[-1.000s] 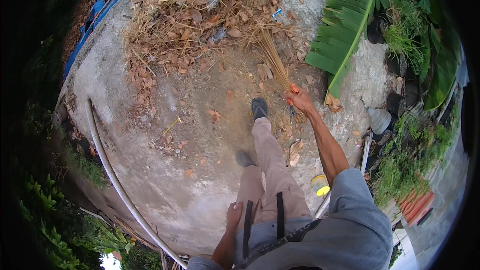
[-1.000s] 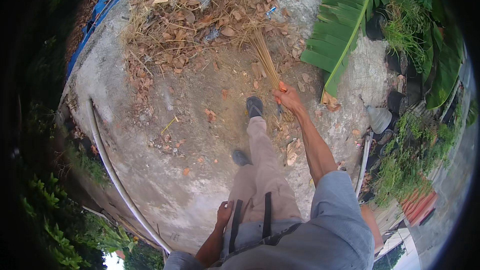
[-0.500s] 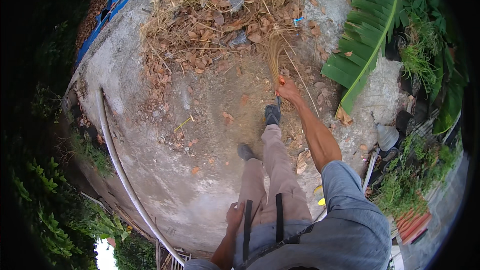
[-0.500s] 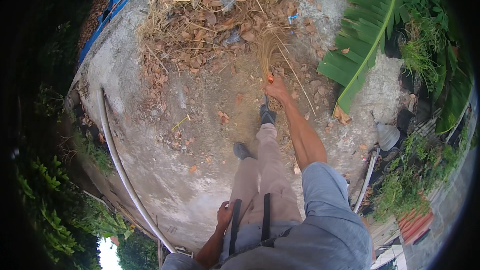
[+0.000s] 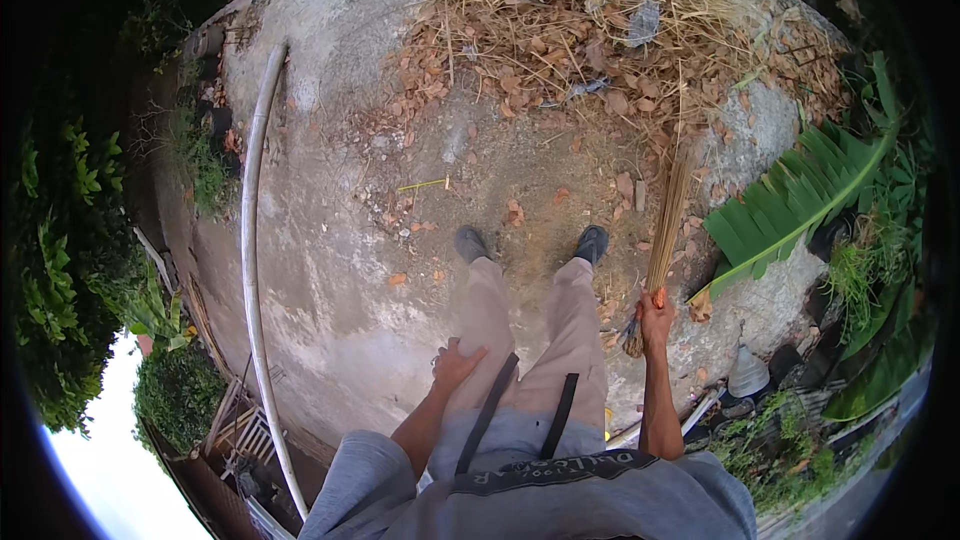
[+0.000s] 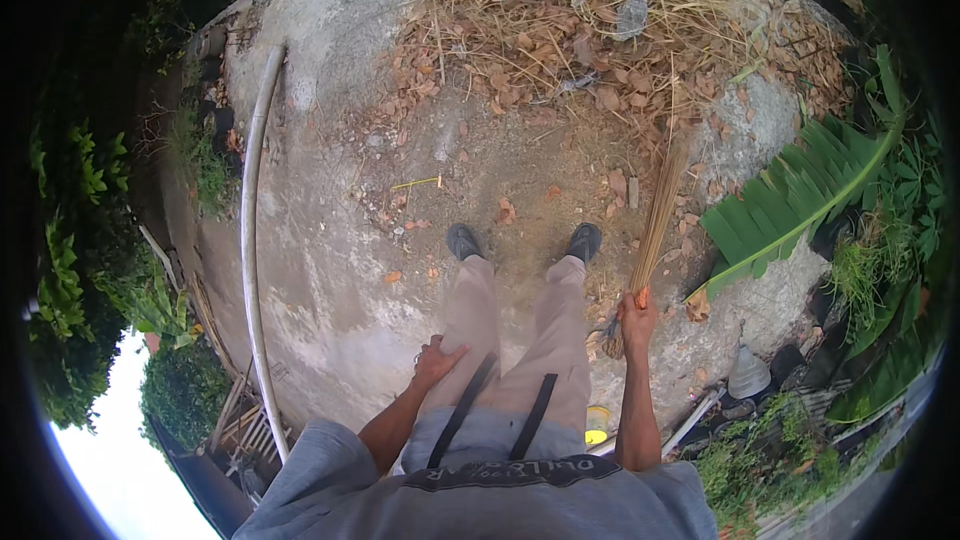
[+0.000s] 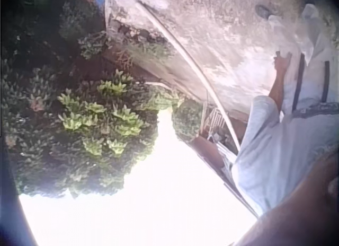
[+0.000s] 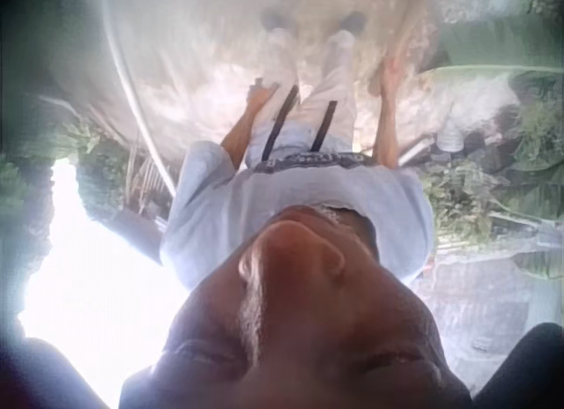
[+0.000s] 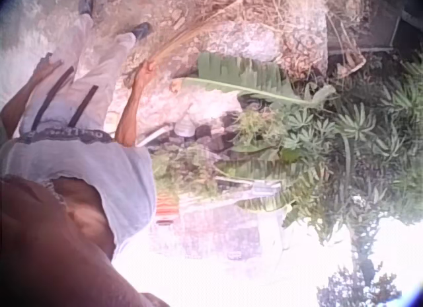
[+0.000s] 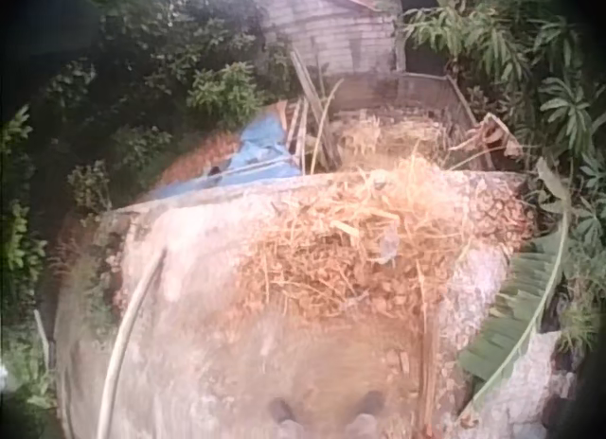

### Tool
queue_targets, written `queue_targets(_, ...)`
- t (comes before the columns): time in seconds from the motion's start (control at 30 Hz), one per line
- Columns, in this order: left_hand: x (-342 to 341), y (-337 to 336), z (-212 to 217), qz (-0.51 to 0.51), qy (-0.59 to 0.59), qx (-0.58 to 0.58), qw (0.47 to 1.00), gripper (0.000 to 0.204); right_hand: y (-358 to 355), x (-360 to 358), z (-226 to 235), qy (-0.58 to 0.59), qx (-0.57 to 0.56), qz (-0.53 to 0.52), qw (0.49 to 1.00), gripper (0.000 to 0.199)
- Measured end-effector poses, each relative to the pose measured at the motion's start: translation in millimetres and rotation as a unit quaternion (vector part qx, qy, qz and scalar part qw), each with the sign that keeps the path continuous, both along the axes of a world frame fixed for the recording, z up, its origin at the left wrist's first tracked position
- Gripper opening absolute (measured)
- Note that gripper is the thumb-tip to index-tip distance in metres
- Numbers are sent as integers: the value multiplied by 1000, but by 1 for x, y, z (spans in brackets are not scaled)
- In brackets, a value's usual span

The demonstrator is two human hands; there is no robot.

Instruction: The person sweeps a concrete outdoor area using a traditional straw broom. They gather scattered dry leaves, straw, and small debris into a central pile, moving around the space to collect material from different spots.

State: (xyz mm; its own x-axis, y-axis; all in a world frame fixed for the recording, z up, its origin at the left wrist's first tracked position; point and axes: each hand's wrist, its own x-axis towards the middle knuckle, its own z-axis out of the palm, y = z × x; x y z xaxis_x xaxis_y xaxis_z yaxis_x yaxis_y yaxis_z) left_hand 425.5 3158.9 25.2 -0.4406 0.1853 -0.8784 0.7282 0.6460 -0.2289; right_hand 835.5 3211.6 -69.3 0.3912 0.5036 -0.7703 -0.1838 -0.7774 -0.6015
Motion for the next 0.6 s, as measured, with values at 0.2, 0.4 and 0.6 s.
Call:
queue_targets(0.2,-62,-6,-41,42,-34,-4,999,121,-1,-139,65,-25,50,157,986,43)
queue_targets(0.4,-150,-2,-92,133,-50,17,990,115,82,-341,7,61,1,543,838,63)
queue_targets(0.6,-192,29,-93,60,-10,3,998,104,132,-536,-202,16,95,706,701,48)
